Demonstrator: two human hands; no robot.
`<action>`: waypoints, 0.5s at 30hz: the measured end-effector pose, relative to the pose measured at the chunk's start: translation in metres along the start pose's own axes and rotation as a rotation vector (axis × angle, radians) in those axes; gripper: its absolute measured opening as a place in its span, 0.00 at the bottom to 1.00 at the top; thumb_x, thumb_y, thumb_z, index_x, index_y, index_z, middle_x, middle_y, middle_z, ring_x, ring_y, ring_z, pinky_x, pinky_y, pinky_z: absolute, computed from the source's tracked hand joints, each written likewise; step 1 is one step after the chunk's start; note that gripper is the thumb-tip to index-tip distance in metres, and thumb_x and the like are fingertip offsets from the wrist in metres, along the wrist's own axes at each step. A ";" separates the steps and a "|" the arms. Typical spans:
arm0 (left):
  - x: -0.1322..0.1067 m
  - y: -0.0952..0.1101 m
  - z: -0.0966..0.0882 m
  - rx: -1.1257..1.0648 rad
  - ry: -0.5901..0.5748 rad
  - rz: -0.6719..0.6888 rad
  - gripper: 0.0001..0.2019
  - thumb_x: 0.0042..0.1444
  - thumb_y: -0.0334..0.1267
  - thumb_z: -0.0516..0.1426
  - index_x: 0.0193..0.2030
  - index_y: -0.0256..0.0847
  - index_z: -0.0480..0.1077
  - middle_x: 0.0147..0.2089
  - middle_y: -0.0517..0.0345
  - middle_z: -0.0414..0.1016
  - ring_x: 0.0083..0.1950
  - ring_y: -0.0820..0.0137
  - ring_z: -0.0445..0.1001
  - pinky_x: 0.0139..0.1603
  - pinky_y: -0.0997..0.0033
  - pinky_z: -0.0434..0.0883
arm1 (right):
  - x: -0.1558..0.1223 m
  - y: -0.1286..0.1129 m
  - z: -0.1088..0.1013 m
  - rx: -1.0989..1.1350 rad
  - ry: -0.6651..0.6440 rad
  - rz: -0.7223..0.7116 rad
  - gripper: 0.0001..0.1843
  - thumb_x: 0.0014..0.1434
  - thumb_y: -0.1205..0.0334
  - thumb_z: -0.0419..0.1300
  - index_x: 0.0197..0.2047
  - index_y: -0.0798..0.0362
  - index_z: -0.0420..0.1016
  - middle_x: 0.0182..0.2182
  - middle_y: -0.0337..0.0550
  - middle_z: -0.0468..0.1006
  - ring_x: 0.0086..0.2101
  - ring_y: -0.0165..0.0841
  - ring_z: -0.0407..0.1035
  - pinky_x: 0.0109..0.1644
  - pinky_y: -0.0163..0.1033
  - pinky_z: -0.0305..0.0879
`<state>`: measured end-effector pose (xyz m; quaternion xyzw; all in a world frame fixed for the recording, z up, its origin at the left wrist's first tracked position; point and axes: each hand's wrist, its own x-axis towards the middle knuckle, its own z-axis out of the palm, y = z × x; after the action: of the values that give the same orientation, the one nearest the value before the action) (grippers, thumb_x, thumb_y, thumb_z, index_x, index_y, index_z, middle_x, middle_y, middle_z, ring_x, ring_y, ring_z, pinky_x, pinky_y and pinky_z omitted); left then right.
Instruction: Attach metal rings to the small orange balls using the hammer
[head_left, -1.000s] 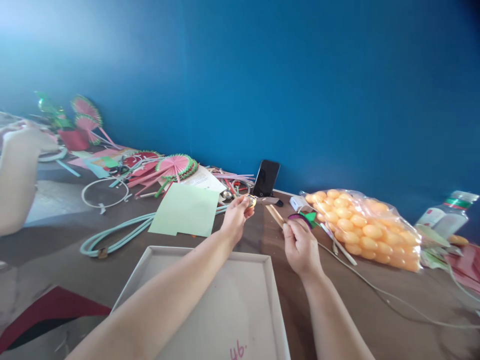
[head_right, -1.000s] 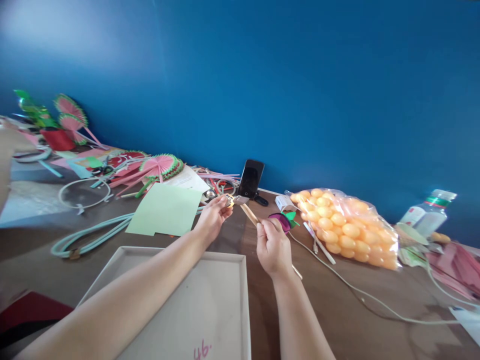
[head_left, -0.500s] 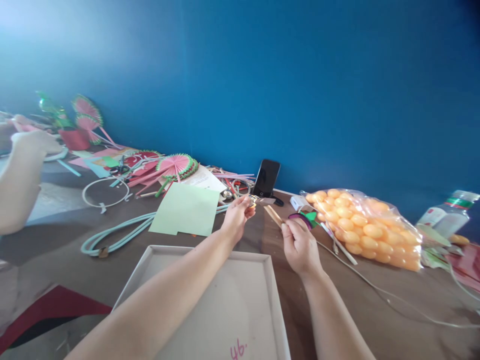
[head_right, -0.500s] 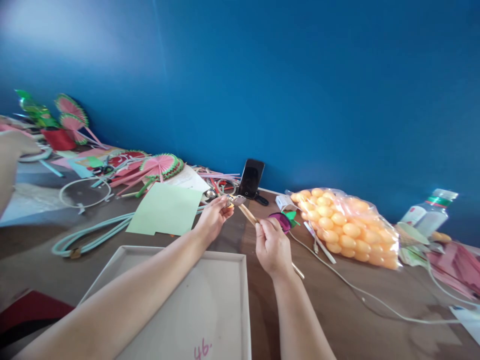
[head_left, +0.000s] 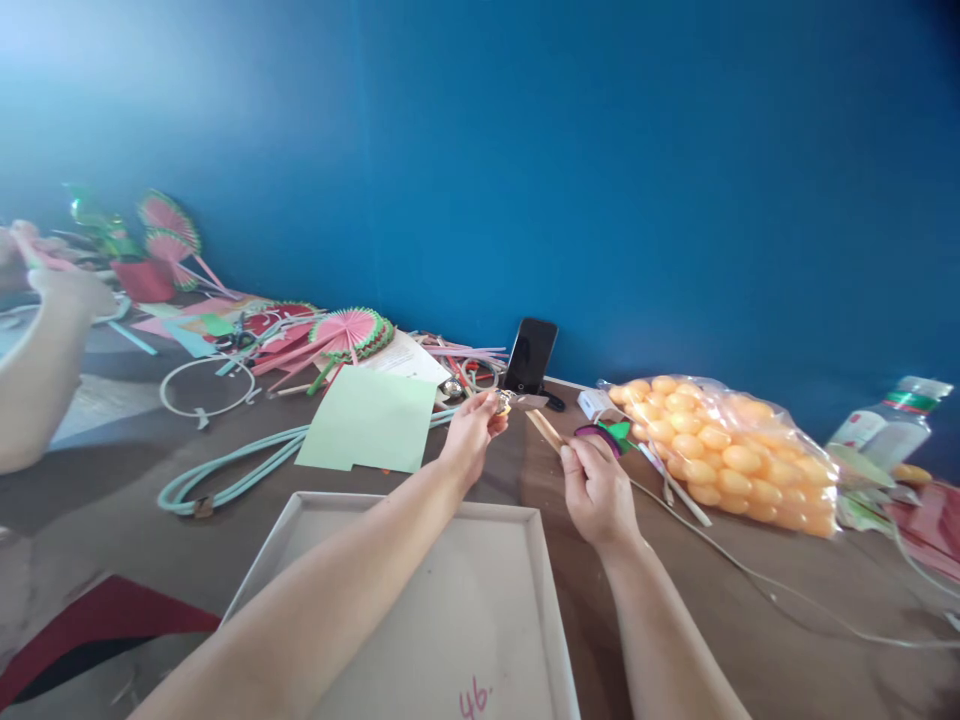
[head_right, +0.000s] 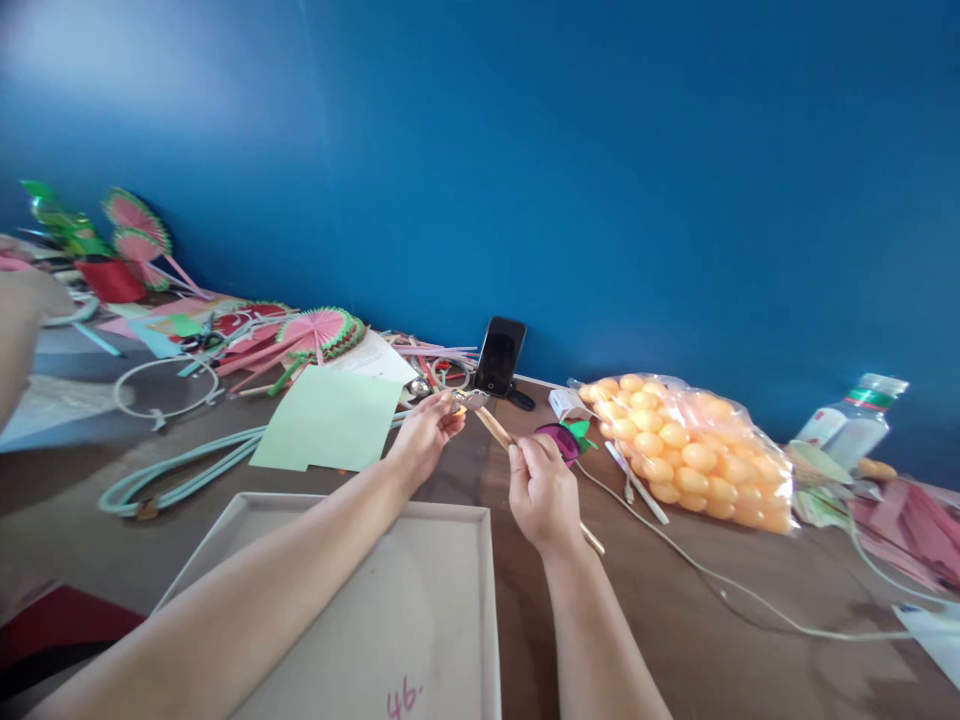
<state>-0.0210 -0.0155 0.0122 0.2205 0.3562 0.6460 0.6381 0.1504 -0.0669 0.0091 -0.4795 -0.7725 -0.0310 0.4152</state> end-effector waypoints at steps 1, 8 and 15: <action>0.000 0.000 0.000 0.003 0.014 -0.002 0.06 0.54 0.35 0.58 0.38 0.36 0.70 0.30 0.58 0.71 0.27 0.79 0.69 0.34 0.76 0.68 | 0.000 0.000 0.000 0.002 0.017 0.001 0.10 0.64 0.62 0.48 0.41 0.53 0.70 0.36 0.47 0.72 0.39 0.36 0.68 0.44 0.41 0.65; -0.001 0.001 0.001 0.015 0.006 -0.013 0.05 0.55 0.34 0.57 0.36 0.35 0.69 0.27 0.59 0.69 0.26 0.78 0.68 0.33 0.76 0.68 | -0.001 0.000 0.000 -0.034 -0.017 -0.010 0.10 0.64 0.63 0.49 0.42 0.53 0.69 0.37 0.47 0.72 0.39 0.36 0.68 0.44 0.39 0.64; 0.001 0.001 0.000 0.006 0.034 -0.021 0.04 0.53 0.33 0.58 0.35 0.35 0.70 0.29 0.58 0.70 0.26 0.79 0.68 0.33 0.76 0.68 | -0.001 0.002 0.001 -0.036 -0.010 0.016 0.10 0.64 0.63 0.48 0.41 0.53 0.69 0.36 0.47 0.72 0.39 0.36 0.67 0.44 0.40 0.64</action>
<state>-0.0213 -0.0147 0.0129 0.2076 0.3710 0.6419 0.6382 0.1515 -0.0662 0.0076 -0.4931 -0.7701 -0.0391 0.4028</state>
